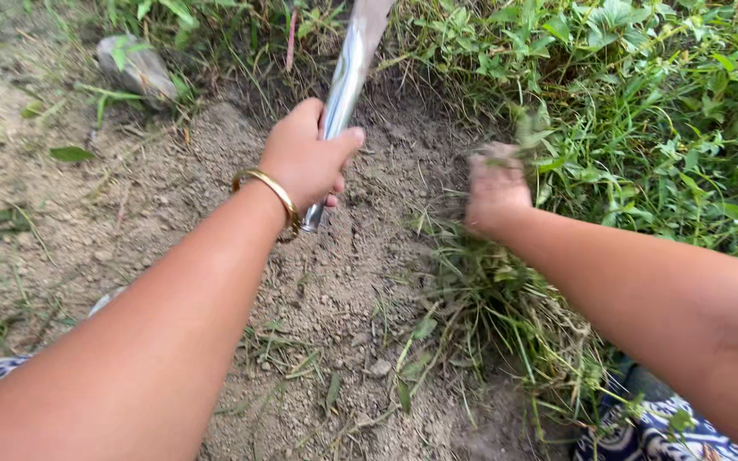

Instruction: The person clears vegetation from a patch of soil using a metal tool and by hand, pulling up clumps of weeds and scraping the dirt.

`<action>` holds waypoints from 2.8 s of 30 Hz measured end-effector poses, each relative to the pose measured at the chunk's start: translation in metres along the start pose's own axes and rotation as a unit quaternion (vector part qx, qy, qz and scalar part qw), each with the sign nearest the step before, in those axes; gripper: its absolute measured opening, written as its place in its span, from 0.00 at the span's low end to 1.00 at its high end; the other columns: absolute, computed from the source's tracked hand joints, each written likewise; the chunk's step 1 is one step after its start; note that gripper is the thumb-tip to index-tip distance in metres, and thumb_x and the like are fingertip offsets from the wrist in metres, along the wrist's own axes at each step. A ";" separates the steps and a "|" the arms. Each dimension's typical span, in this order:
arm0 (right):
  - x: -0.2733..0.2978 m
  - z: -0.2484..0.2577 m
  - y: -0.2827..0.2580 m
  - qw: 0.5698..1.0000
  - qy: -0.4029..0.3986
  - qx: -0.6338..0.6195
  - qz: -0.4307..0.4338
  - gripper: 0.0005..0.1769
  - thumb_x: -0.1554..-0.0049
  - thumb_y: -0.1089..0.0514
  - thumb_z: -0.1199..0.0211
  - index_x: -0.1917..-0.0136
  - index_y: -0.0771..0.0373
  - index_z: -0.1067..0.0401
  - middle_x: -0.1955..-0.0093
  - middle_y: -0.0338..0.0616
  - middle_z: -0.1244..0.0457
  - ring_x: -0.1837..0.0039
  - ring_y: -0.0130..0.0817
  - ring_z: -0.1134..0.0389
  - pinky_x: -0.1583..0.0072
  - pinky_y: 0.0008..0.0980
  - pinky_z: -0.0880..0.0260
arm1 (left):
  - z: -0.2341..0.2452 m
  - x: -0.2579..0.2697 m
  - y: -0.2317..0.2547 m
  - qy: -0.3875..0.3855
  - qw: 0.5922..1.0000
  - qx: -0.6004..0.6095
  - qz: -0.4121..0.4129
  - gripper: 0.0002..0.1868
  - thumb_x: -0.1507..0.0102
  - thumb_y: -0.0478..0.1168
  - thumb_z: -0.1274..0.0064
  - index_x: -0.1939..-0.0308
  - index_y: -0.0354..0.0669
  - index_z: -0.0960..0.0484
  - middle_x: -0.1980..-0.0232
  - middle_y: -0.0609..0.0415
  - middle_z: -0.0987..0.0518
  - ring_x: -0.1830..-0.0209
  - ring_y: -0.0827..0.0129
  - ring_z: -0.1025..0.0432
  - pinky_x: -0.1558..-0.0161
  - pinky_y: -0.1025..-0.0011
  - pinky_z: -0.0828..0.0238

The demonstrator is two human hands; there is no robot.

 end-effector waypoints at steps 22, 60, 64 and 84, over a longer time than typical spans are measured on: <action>0.072 -0.174 0.029 0.820 -0.131 -0.539 -0.138 0.29 0.37 0.42 0.44 0.30 0.62 0.34 0.42 0.62 0.32 0.41 0.59 0.30 0.40 0.47 0.29 | -0.104 -0.008 -0.066 -0.152 0.956 -0.246 0.041 0.35 0.34 0.65 0.56 0.70 0.32 0.18 0.78 0.45 0.20 0.85 0.62 0.23 0.78 0.64 0.24; 0.003 -0.020 -0.042 0.966 -0.148 -0.155 0.142 0.23 0.40 0.55 0.44 0.35 0.68 0.29 0.33 0.58 0.37 0.32 0.50 0.33 0.31 0.45 0.33 | -0.080 -0.001 -0.057 -0.058 0.981 0.059 0.174 0.08 0.43 0.32 0.45 0.65 0.33 0.29 0.82 0.52 0.30 0.90 0.66 0.35 0.88 0.62 0.36; -0.019 -0.059 -0.023 0.967 -0.119 -0.227 -0.011 0.37 0.51 0.57 0.37 0.31 0.74 0.39 0.32 0.61 0.44 0.34 0.55 0.38 0.38 0.46 0.33 | -0.071 -0.006 -0.039 -0.048 0.965 0.168 0.194 0.09 0.44 0.30 0.47 0.62 0.37 0.30 0.79 0.55 0.32 0.88 0.72 0.37 0.87 0.66 0.36; 0.013 -0.063 -0.005 0.839 -0.098 -0.497 -0.198 0.25 0.37 0.42 0.51 0.48 0.58 0.19 0.48 0.52 0.29 0.46 0.51 0.27 0.39 0.46 0.28 | -0.090 0.007 -0.044 -0.090 0.970 0.094 0.206 0.13 0.44 0.32 0.45 0.56 0.37 0.27 0.76 0.53 0.28 0.86 0.72 0.34 0.87 0.67 0.33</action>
Point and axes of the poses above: each hand's wrist, its own x-axis away from the middle knuckle, its own z-axis out of the back of the hand, y = z × x, the point moved 9 cm from there along -x, towards the middle knuckle
